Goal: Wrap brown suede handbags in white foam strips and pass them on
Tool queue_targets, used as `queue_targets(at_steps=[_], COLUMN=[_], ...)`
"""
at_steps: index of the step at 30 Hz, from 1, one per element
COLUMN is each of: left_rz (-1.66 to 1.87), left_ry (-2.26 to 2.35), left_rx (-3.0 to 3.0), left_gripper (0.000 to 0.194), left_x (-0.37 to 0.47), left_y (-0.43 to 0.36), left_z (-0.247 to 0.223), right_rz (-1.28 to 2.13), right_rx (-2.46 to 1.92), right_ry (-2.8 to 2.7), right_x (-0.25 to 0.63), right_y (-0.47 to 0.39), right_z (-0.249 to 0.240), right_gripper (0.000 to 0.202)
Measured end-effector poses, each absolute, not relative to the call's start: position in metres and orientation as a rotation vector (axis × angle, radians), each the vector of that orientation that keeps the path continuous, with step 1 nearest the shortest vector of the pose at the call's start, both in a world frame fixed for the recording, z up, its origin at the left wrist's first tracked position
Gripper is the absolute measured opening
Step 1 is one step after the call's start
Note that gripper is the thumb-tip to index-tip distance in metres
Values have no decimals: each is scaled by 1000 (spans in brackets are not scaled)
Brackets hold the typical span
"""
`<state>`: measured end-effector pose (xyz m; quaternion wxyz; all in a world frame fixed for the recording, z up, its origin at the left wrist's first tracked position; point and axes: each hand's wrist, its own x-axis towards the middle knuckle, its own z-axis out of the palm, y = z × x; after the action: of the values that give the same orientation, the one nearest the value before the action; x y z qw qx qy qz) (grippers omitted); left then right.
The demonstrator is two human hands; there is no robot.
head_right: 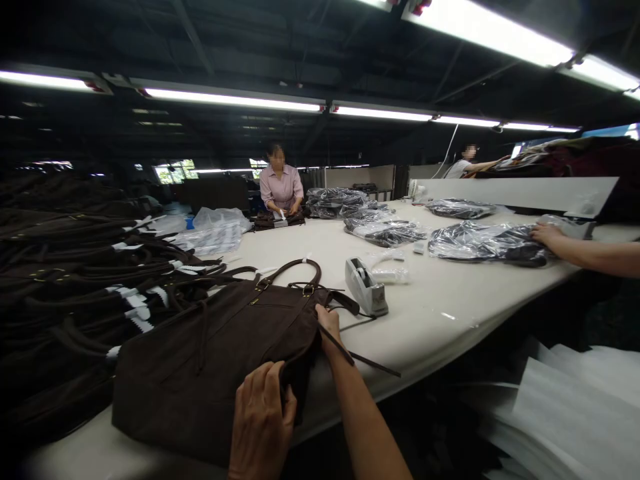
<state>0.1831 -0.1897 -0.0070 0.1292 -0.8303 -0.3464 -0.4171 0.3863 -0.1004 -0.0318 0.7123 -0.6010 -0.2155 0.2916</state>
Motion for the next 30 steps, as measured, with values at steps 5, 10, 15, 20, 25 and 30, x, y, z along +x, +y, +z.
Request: queue_targets(at_steps=[5, 10, 15, 20, 25, 30], left_rz=[-1166, -1034, -811, -696, -712, -512], left_ry=[-873, -683, -506, -530, -764, -866], left_rx=[-2512, -2599, -2785, -2861, -2845, -2715], left_gripper=[44, 55, 70, 67, 61, 58], left_x=[175, 164, 142, 133, 127, 132], left_y=[-195, -182, -169, -165, -169, -182], left_z=[-31, -36, -17, -1, 20, 28], right_rz=[708, 758, 783, 790, 839, 813], right_rx=[-1392, -1366, -1386, -1497, -1607, -1643], right_ry=[-510, -445, -417, -443, -511, -602], right_x=[386, 383, 380, 389, 402, 406], right_y=[-102, -102, -103, -94, -91, -95], right_z=[-23, -18, -19, -23, -18, -17], right_gripper=[25, 13, 18, 22, 28, 31])
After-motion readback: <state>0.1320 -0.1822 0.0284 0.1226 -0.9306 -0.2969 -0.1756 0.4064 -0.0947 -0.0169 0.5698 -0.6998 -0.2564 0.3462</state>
